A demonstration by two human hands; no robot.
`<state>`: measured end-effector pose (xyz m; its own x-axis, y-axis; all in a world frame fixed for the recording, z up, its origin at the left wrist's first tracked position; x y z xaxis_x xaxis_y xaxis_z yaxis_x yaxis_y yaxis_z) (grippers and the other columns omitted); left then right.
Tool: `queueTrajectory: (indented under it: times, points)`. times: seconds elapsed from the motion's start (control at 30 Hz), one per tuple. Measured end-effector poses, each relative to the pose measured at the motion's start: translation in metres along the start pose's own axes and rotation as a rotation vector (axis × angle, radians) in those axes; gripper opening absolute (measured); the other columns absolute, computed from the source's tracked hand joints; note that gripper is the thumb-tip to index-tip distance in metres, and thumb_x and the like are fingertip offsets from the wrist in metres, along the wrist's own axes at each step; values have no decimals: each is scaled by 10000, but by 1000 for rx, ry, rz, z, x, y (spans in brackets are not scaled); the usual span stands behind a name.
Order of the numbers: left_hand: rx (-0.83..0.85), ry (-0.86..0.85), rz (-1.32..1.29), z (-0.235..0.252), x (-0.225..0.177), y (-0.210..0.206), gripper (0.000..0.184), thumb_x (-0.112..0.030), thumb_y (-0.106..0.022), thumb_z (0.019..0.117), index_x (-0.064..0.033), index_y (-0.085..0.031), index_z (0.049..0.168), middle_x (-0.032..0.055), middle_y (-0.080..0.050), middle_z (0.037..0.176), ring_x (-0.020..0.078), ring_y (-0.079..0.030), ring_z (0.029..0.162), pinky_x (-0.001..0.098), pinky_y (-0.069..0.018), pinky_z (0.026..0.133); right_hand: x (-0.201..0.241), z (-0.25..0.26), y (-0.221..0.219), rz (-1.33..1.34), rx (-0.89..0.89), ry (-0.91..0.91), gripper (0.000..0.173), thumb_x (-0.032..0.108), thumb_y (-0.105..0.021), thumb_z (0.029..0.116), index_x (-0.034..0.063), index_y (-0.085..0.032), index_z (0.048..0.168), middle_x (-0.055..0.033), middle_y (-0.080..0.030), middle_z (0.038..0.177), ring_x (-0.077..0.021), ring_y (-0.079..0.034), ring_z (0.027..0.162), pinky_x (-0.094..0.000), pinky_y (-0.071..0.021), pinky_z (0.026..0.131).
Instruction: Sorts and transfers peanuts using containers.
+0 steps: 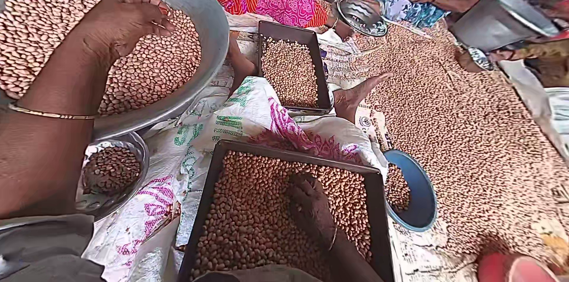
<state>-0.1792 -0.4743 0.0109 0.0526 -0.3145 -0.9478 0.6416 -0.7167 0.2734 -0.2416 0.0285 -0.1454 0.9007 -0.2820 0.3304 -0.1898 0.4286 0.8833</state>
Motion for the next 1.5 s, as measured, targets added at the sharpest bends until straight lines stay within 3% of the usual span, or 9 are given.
queueTrajectory:
  times: [0.17,0.37,0.43,0.53,0.67,0.97,1.07,1.2,1.5]
  points:
    - [376,-205,262,-22,-38,-107,154,-239,-525,1038,-154,-654,1038,-7,-716,969,105,-710,882,311,-613,792,-4,-4,2,40,62,-21,162,198,-627,895,174,-761,984,-77,-717,1248,-340,-644,1147,-488,-526,902]
    - [663,-391,302,-84,-145,-301,148,-72,-514,1031,-4,-607,938,88,-591,828,178,-587,773,364,-479,704,-3,-5,1,36,5,8,187,231,-628,863,176,-790,941,-74,-733,1229,-333,-657,1146,-481,-533,895]
    - [684,-542,147,-99,-179,-351,212,-48,-564,1022,89,-642,1163,192,-688,1020,261,-663,983,409,-521,897,-3,-7,-1,32,-10,11,211,243,-624,839,166,-800,928,-83,-737,1220,-347,-661,1124,-490,-529,875]
    - [654,-707,240,-113,-207,-384,377,-97,-597,1015,70,-579,1353,203,-660,1283,274,-567,1306,413,-251,1233,-5,-8,0,21,-21,18,255,269,-598,858,151,-811,933,-105,-743,1214,-370,-673,1120,-510,-537,884]
    - [591,-670,336,-94,-181,-341,245,-57,-583,1004,67,-673,1194,209,-664,1192,305,-619,1160,417,-489,992,-5,-10,0,15,-42,30,257,284,-585,866,159,-803,917,-86,-745,1206,-340,-663,1129,-480,-522,906]
    - [256,-447,802,-48,-81,-70,268,-21,-464,1021,28,-682,1170,208,-651,1190,347,-618,1141,509,-453,1016,-1,-5,0,1,-26,14,259,277,-578,868,155,-804,903,-101,-748,1185,-351,-665,1126,-478,-514,929]
    - [181,-261,794,-52,-48,-2,188,2,-503,1025,59,-673,1080,227,-665,1071,360,-647,1003,553,-486,930,9,3,8,3,-11,-29,267,194,-555,895,124,-813,889,-143,-753,1167,-386,-678,1112,-481,-497,959]
    - [301,-210,746,-59,7,19,165,20,-541,983,6,-700,941,144,-648,935,276,-637,893,508,-500,828,5,1,0,6,-41,-5,251,231,-551,876,156,-791,867,-97,-746,1150,-321,-652,1097,-439,-497,926]
    - [358,-211,931,-55,44,12,148,46,-581,973,44,-729,984,240,-651,1035,436,-616,1077,603,-468,969,0,0,-3,-5,-61,13,250,259,-551,870,158,-779,845,-88,-747,1139,-293,-648,1093,-413,-493,917]
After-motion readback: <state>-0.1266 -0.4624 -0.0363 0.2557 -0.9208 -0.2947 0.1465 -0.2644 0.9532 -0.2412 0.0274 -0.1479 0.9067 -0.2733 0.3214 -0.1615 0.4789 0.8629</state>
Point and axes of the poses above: each hand's wrist, its own z-axis towards the middle knuckle, its own y-axis out of the back of the hand, x = y × z, the point moved 6 cm from there along z, towards the middle knuckle
